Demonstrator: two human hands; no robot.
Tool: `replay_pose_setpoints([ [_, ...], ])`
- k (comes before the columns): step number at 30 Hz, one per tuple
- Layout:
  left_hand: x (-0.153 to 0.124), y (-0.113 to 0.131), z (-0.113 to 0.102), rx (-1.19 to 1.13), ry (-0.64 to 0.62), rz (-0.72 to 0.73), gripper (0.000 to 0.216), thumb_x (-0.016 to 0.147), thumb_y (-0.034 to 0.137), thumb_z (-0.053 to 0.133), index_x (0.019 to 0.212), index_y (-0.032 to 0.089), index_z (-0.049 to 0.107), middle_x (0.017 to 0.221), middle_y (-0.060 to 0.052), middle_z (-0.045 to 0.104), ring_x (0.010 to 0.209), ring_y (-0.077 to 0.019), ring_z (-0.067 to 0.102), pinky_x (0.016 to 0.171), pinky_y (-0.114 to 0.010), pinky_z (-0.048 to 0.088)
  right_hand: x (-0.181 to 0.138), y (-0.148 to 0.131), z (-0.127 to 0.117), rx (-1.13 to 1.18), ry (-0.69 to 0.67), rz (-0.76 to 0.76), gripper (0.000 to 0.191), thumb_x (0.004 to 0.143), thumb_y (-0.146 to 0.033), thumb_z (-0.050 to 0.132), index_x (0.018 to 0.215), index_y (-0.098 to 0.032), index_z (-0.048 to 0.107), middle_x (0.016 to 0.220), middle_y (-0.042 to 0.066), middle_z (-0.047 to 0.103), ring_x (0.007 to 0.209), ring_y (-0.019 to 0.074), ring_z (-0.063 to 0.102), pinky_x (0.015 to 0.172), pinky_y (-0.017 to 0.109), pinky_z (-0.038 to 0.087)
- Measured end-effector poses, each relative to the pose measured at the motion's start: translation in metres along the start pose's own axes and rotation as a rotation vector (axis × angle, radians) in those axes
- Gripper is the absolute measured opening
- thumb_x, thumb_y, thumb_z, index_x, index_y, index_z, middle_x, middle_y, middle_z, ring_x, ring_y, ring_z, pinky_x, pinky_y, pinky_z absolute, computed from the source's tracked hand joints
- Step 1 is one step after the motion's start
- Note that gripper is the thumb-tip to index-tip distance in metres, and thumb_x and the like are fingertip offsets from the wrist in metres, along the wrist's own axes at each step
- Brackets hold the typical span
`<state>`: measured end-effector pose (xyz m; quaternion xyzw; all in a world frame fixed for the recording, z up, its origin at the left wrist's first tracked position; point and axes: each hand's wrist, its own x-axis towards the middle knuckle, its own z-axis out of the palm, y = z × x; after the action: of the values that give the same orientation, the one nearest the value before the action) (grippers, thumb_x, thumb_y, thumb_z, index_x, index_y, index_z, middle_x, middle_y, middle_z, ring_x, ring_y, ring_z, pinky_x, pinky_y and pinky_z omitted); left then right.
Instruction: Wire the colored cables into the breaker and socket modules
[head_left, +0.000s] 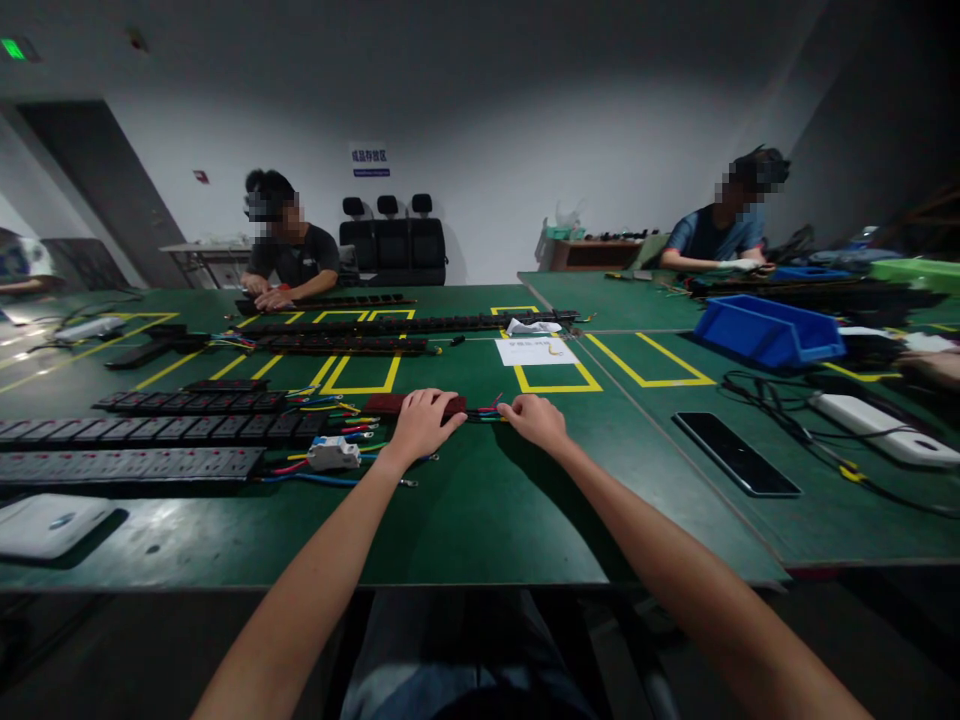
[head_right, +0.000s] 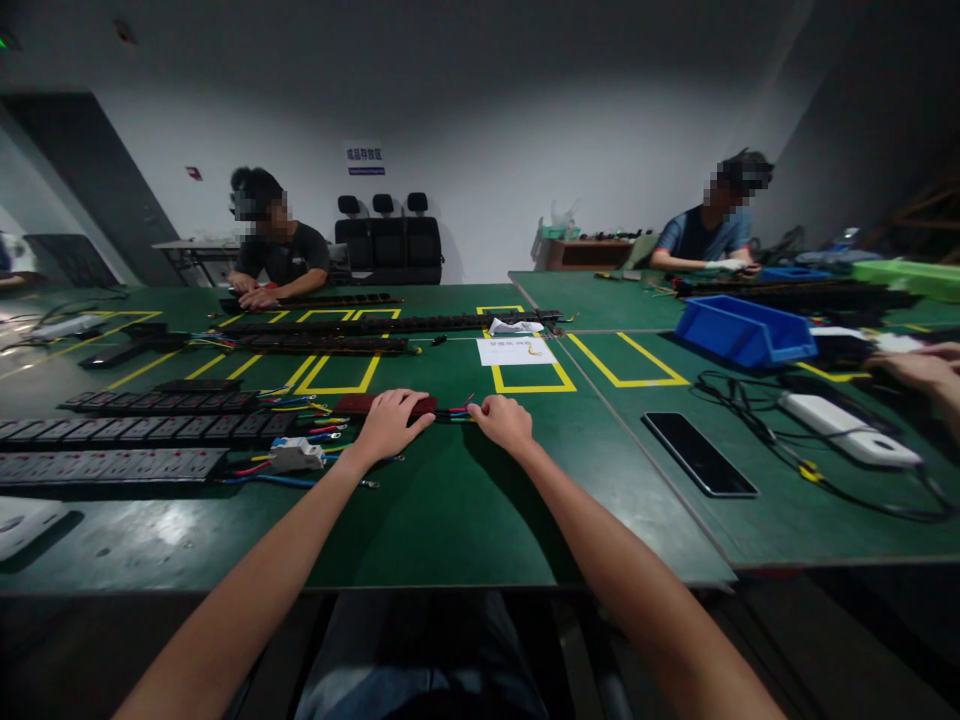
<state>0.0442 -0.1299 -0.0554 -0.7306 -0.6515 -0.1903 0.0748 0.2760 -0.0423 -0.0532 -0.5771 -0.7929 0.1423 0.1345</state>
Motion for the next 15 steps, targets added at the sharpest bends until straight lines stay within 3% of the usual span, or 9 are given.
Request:
replay_pose_setpoints([
  [6,0.0001,0.0006,-0.0005,0.004,0.001,0.001,0.051,0.102,0.057,0.050,0.140,0.025,0.062,0.133,-0.013,0.064,0.127,-0.0327,0.055,0.109,-0.049,0.041,0.0012,0.0013,-0.0003,0.033,0.004,-0.004,0.055,0.103,-0.060,0.040,0.087,-0.023,0.077,0.095,0.011,0.077,0.090,0.0243,0.071,0.067,0.026,0.042],
  [15,0.0001,0.0007,-0.0014,0.009,-0.001,-0.002,0.052,0.102,0.058,0.048,0.140,0.025,0.062,0.134,-0.013,0.064,0.127,-0.0332,0.055,0.109,-0.050,0.041,0.0022,0.0032,0.0025,-0.011,0.011,-0.025,0.046,0.103,-0.051,0.043,0.089,-0.023,0.076,0.096,0.011,0.078,0.088,0.0233,0.070,0.066,0.025,0.041],
])
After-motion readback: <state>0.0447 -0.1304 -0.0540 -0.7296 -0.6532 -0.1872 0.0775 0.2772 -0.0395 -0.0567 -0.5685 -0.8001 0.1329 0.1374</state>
